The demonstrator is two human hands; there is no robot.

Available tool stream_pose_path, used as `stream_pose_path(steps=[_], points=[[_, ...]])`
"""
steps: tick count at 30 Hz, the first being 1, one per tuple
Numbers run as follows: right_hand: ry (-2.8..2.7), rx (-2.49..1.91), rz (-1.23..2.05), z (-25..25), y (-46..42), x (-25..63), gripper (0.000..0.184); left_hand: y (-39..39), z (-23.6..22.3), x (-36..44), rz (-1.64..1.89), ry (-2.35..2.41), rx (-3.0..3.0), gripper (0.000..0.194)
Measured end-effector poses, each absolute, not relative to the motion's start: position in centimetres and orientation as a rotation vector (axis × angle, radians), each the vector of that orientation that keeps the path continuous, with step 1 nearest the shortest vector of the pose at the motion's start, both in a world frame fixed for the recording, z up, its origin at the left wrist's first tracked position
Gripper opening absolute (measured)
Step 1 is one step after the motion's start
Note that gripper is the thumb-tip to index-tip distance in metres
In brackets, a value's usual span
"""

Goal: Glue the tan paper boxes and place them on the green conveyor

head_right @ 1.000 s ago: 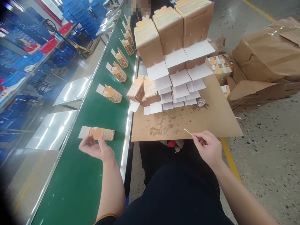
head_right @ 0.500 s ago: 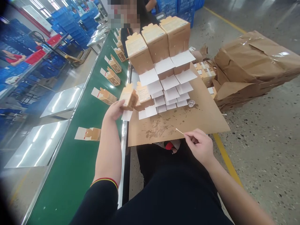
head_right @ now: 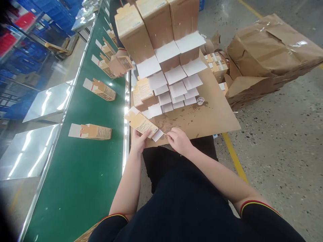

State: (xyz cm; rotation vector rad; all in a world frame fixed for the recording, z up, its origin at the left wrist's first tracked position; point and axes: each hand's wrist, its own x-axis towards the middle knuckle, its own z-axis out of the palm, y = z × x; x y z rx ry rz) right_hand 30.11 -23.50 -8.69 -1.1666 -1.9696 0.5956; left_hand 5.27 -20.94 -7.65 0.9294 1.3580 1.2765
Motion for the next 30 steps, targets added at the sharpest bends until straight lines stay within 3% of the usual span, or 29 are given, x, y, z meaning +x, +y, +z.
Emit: stream_pose_path(steps=[5, 11, 22, 30], points=[[-2.11, -1.165, 0.514, -10.3, -23.8, 28.4, 0.036, -21.3, -7.5, 4.8, 1.266, 1.364, 0.926, 0.082], [-2.135, -1.083, 0.555, -10.0, -25.6, 27.3, 0.032, -21.9, -7.5, 4.8, 1.21, 1.413, 1.039, 0.078], [-1.75, -1.211, 0.713, -7.4, -29.6, 33.8, 0.024, -24.1, -7.7, 5.5, 1.154, 1.558, 1.257, 0.073], [-1.651, -1.266, 0.786, -6.8, -29.8, 33.5, 0.03, -23.7, -8.0, 5.5, 1.079, 1.579, 1.257, 0.071]])
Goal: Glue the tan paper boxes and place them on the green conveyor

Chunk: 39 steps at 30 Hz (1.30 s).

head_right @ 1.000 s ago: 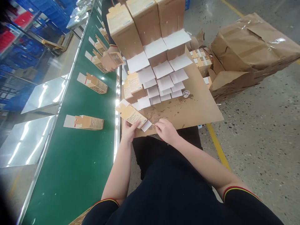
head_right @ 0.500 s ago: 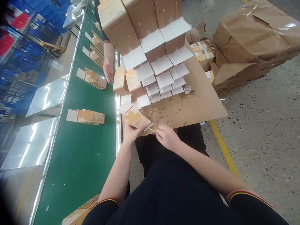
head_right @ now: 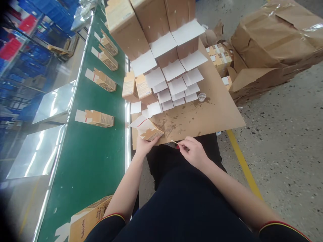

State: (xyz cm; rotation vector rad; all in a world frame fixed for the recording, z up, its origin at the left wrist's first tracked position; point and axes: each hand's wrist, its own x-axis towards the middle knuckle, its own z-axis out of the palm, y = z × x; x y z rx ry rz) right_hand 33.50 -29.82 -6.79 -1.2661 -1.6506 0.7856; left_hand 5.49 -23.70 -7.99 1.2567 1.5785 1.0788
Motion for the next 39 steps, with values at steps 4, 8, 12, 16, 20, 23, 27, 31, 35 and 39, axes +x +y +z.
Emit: stream_pose_path(steps=[4, 8, 12, 16, 20, 23, 27, 31, 35, 39], points=[[-1.645, -1.254, 0.752, -6.7, -29.3, 34.4, 0.026, -23.2, -6.4, 2.5, 1.237, 1.637, 1.123, 0.071], [-1.627, -1.264, 0.689, -6.8, -28.9, 36.5, 0.02, -23.5, -4.9, -5.0, 1.629, 1.849, 0.948, 0.082], [-1.624, -1.256, 0.679, -7.0, -28.1, 37.7, 0.018, -24.3, -4.9, -10.6, 1.684, 2.143, 0.751, 0.086], [-1.646, -1.239, 0.663, -7.1, -27.1, 37.8, 0.017, -23.8, -5.7, -11.1, 1.678, 2.265, 0.535, 0.096], [-1.626, -1.282, 0.587, -6.8, -26.9, 39.1, 0.021, -25.0, -6.8, -8.6, 1.737, 2.416, 0.556, 0.096], [-1.588, -1.337, 0.517, -6.5, -27.5, 40.9, 0.021, -26.4, -7.1, -6.1, 1.853, 2.565, 0.816, 0.063], [-1.528, -1.435, 0.439, -6.2, -27.9, 42.7, 0.032, -22.5, -5.0, -3.5, 1.955, 2.14, 1.166, 0.031], [-1.498, -1.456, 0.421, -5.9, -27.6, 42.7, 0.035, -11.3, -0.6, -1.5, 1.721, 1.815, 1.079, 0.036], [-1.493, -1.462, 0.393, -5.7, -27.7, 42.1, 0.025, -2.7, 1.6, 0.7, 1.234, 1.842, 0.965, 0.042], [-1.521, -1.482, 0.292, -5.3, -27.0, 42.9, 0.024, -2.6, 0.8, 1.4, 1.157, 1.758, 0.958, 0.046]])
